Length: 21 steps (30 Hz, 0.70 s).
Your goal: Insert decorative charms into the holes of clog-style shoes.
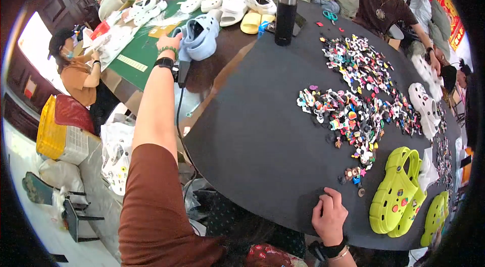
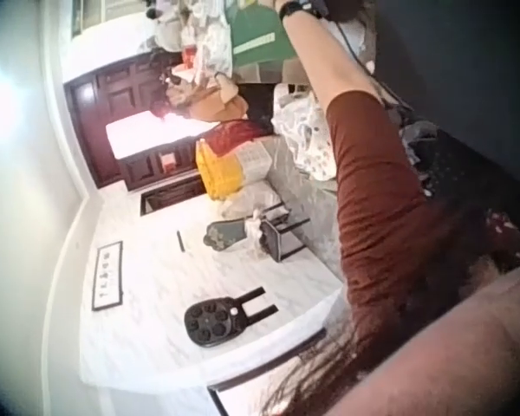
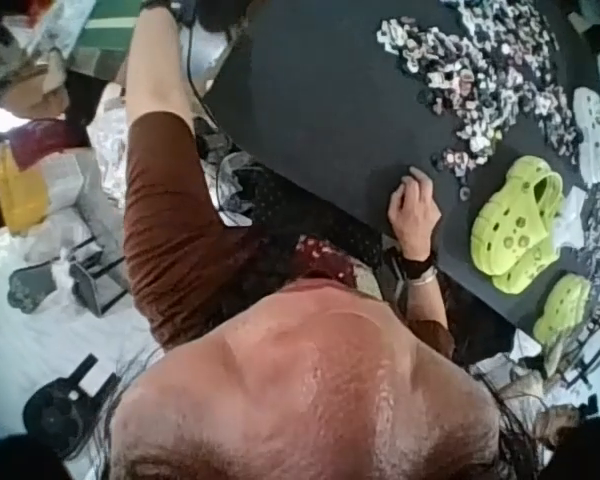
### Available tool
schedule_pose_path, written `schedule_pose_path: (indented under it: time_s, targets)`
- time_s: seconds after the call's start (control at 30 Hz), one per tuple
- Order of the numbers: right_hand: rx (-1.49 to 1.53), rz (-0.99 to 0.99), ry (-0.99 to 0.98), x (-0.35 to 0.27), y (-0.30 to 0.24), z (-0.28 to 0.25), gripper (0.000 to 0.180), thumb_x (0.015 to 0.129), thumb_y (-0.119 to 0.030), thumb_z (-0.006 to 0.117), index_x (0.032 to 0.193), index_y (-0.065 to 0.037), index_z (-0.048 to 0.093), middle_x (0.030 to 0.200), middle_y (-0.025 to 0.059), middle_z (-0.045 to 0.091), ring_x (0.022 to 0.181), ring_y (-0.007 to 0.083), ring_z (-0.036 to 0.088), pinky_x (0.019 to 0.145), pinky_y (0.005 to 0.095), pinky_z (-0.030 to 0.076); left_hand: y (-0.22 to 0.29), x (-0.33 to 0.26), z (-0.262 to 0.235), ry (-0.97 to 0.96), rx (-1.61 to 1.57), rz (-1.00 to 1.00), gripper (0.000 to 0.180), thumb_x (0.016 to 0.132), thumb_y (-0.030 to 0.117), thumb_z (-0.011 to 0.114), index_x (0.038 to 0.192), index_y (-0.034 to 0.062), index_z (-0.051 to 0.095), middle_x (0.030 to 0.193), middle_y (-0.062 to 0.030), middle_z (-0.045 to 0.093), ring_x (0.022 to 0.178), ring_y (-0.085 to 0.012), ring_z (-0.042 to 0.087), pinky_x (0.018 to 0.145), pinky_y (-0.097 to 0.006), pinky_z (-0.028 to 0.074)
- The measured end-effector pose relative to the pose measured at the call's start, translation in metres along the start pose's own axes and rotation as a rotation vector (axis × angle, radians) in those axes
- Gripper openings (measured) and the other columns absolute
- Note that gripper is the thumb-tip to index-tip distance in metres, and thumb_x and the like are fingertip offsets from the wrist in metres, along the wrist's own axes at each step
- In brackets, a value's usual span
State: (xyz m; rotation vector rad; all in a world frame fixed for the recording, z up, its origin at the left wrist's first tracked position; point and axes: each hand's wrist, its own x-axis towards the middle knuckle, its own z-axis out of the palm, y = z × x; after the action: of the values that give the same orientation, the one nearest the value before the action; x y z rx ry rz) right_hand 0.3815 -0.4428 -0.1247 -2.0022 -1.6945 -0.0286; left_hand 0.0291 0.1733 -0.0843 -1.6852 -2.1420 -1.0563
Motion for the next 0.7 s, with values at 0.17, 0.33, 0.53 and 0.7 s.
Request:
schedule_pose_path:
  time_s: [0.17,0.33,0.53,0.7]
  targets:
    - [-0.062,0.061,-0.016,-0.003,0.003,0.001,0.018,0.075,-0.002,0.064,0.092,-0.004,0.059,0.109,0.0128,0.06,0.067,0.0282,0.064,0.055,0.0357,0.052,0.043,-0.099,0.039,-0.413,-0.321,0.105,0.039,0.079,0.043,0.071,0.087,0.0058,0.076,0.071,-0.0091,0.069,0.069,-0.0151,0.067,0.066,-0.027,0.051]
    - [-0.041,0.037,0.013,-0.003,-0.006,0.0,0.018,0.075,-0.003,0.064,0.092,-0.005,0.059,0.109,0.0114,0.06,0.067,0.0283,0.064,0.055,0.036,0.052,0.017,-0.161,-0.042,-0.804,-0.865,-0.051,0.034,0.085,0.017,0.067,0.118,0.0098,0.068,0.107,-0.004,0.07,0.084,-0.011,0.061,0.073,-0.027,0.05]
    - [-0.028,0.012,0.07,-0.002,-0.005,-0.002,0.016,0.077,-0.004,0.062,0.093,-0.005,0.058,0.109,0.0104,0.06,0.068,0.0278,0.065,0.06,0.0375,0.054,0.014,-0.2,-0.156,-1.153,-1.602,-0.05,0.043,0.096,0.018,0.055,0.133,-0.0042,0.049,0.134,-0.0182,0.053,0.122,-0.0315,0.054,0.103,-0.041,0.044]
    - [0.023,-0.025,0.101,-0.007,0.01,0.004,0.016,0.081,-0.008,0.06,0.095,-0.004,0.056,0.108,0.0109,0.059,0.074,0.0288,0.065,0.065,0.0382,0.055,0.013,-0.279,-0.196,-0.653,-0.853,0.355,0.032,0.092,0.009,0.059,0.122,-0.001,0.061,0.121,-0.0126,0.064,0.113,-0.0193,0.06,0.096,-0.03,0.045]
